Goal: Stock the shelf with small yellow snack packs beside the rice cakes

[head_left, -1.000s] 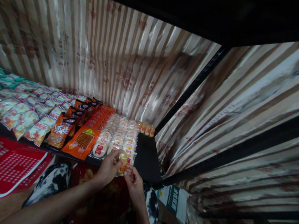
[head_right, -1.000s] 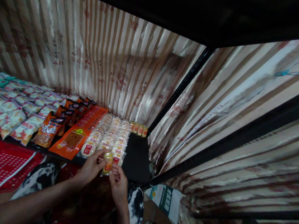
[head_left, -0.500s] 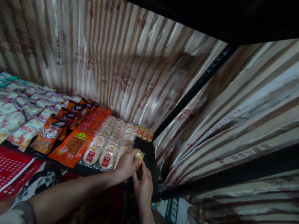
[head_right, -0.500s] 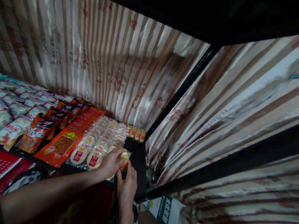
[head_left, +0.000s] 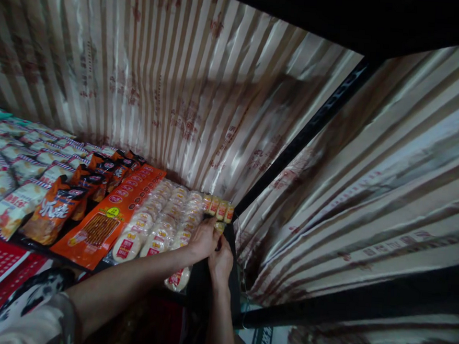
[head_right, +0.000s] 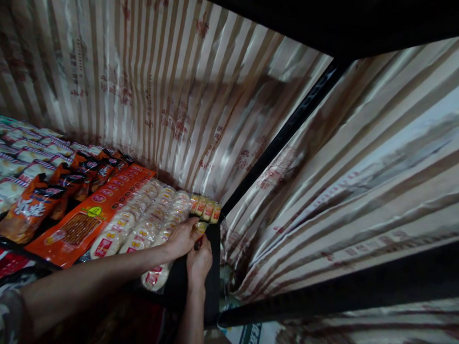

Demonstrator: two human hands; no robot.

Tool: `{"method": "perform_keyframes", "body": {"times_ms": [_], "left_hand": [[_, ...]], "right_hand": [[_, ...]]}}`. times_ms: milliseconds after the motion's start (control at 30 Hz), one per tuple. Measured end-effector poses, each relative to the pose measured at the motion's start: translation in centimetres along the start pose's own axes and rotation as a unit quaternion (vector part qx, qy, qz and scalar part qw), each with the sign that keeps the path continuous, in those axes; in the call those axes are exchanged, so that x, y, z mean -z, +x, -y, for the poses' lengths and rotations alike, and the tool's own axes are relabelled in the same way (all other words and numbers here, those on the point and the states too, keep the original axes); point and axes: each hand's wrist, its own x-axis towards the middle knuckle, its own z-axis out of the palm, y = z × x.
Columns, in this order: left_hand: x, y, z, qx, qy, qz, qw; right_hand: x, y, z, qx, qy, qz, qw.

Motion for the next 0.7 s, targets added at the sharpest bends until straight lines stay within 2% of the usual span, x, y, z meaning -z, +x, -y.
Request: {"method": "perform_keyframes", "body": {"times_ms": [133,300,500,700], "left_hand": [[0.7,1.2,1.4,-0.029,0.086,0.015,0.996],[1.3,2.5,3.2,-0.069,0.16,0.063,0.983],[1.5,3.9,4.6,-0.074,0.209,0.089,0.971],[2.1,3.8,5.1,-0.087,0.358,0.141,0.919]], "right_hand": [[-1.9,2.2,0.0,-0.042,-0.008,0.006,0.999],[-3.9,4.1,-0.4,-0.029,-0.03,-0.014,0.999],[-5.6,5.1,-0.5,-0.032,-0.014,-0.019,0.999],[-6.3,5.9,0.7,-0.066,-0.051,-0.012,0.996]]}}
